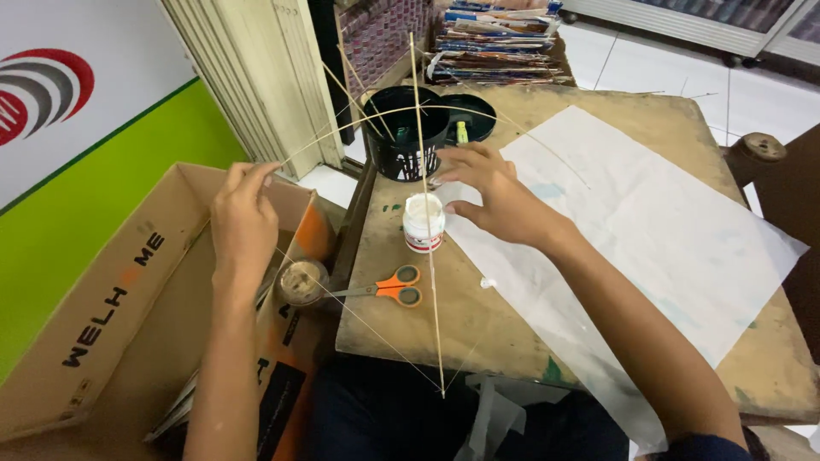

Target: Assembling a kite by applying glue to the paper edges and folding them over a bamboo frame.

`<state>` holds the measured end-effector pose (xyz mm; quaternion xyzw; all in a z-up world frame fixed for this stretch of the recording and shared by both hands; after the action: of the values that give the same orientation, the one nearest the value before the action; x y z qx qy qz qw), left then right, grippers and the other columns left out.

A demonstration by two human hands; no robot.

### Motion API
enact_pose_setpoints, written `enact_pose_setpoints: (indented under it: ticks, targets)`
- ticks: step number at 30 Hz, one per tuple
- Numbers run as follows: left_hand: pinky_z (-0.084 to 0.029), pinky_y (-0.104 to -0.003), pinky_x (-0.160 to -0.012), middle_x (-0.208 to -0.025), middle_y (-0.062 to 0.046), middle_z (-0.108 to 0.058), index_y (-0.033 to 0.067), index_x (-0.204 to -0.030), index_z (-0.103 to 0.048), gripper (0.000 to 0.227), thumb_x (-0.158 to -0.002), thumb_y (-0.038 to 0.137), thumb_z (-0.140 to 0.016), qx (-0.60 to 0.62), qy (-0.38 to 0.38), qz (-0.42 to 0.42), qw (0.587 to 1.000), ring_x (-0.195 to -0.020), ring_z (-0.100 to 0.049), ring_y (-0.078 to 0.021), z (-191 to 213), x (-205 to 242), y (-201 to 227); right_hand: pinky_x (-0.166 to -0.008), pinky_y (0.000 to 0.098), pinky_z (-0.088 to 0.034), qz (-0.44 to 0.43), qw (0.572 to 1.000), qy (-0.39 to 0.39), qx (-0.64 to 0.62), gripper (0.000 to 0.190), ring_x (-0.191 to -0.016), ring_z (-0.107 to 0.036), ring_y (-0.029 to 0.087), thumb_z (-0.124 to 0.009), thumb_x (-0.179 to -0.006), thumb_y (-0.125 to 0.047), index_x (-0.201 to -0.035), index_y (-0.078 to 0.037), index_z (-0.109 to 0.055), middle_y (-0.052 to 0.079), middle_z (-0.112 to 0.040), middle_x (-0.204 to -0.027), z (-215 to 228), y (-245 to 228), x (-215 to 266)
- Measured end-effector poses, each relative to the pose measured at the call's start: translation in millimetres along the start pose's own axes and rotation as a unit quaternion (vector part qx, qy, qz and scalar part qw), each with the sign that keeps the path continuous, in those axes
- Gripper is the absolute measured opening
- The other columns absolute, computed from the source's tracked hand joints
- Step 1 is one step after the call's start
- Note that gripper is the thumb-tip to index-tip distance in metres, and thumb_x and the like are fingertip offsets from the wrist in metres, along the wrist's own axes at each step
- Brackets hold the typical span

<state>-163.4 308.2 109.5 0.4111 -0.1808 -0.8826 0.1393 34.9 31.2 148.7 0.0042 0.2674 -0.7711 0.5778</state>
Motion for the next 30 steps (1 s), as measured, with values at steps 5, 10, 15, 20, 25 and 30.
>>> enact_pose_setpoints:
  ticks: [5, 10, 15, 20, 25, 30]
  targets:
    - [-0.055, -0.047, -0.083, -0.102, -0.013, -0.062, 0.0032, -0.119, -0.071, 0.041, -0.089, -0.019, -0.054, 0.016, 0.014, -0.010, 1.000, -0.095, -0.069, -0.0389, -11, -15, 40, -0.090, 0.0399, -0.053, -0.014, 0.984, 0.148, -0.099, 0.053, -0.110, -0.066, 0.030, -0.071, -0.092, -0.006, -0.142, -0.009, -0.051, 0.011, -0.068, -0.126, 9, 11, 39]
    - [-0.056, -0.045, -0.080, -0.098, -0.011, -0.062, 0.0010, -0.117, -0.072, 0.038, -0.091, -0.020, -0.053, 0.052, 0.030, -0.048, 0.997, -0.089, -0.069, -0.0352, -45, -37, 78, -0.078, 0.0374, -0.062, -0.065, 0.964, 0.175, -0.191, 0.084, -0.088, -0.076, 0.033, -0.065, -0.090, 0.007, -0.161, -0.006, -0.022, 0.025, -0.071, -0.118, 23, 34, 77]
    - [-0.056, -0.042, -0.083, -0.097, -0.008, -0.059, 0.0050, -0.116, -0.072, 0.031, -0.099, -0.013, -0.054, 0.061, 0.062, -0.100, 0.991, -0.093, -0.069, -0.0321, -81, -59, 118, -0.077, 0.0379, -0.062, -0.141, 0.943, 0.169, -0.248, 0.084, -0.081, -0.077, 0.029, -0.060, -0.092, 0.000, -0.162, -0.007, -0.013, 0.021, -0.076, -0.103, 39, 45, 107]
    - [-0.057, -0.043, -0.081, -0.096, -0.009, -0.061, 0.0009, -0.116, -0.072, 0.030, -0.099, -0.016, -0.054, 0.092, 0.051, -0.103, 0.989, -0.091, -0.069, -0.0314, -113, -74, 155, -0.073, 0.0297, -0.058, -0.155, 0.911, 0.218, -0.315, 0.083, -0.078, -0.075, 0.025, -0.058, -0.095, -0.001, -0.161, -0.007, -0.010, 0.021, -0.075, -0.099, 62, 59, 127]
    - [-0.050, -0.041, -0.078, -0.095, -0.002, -0.058, 0.0097, -0.115, -0.075, 0.033, -0.099, -0.012, -0.057, 0.060, 0.067, -0.134, 0.987, -0.089, -0.067, -0.0268, -144, -94, 177, -0.074, 0.0360, -0.060, -0.146, 0.943, 0.232, -0.191, 0.078, -0.078, -0.076, 0.028, -0.062, -0.094, -0.003, -0.159, -0.001, -0.019, 0.021, -0.077, -0.099, 80, 80, 145]
    - [-0.047, -0.040, -0.072, -0.093, 0.002, -0.058, 0.0188, -0.110, -0.075, 0.027, -0.098, -0.003, -0.064, 0.018, 0.086, -0.151, 0.985, -0.087, -0.066, -0.0253, -178, -110, 195, -0.076, 0.0373, -0.057, -0.054, 0.969, 0.237, 0.043, 0.060, -0.087, -0.075, 0.024, -0.056, -0.100, -0.010, -0.157, -0.011, -0.039, 0.005, -0.077, -0.109, 89, 116, 162]
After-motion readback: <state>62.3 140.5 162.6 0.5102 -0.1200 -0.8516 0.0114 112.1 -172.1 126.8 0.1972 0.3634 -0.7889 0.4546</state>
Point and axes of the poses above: each hand's wrist, its own x-axis away from the middle knuckle, its own z-axis out of the back of the hand, y = z × x, the point moved 3 cm from there along -x, towards the middle knuckle
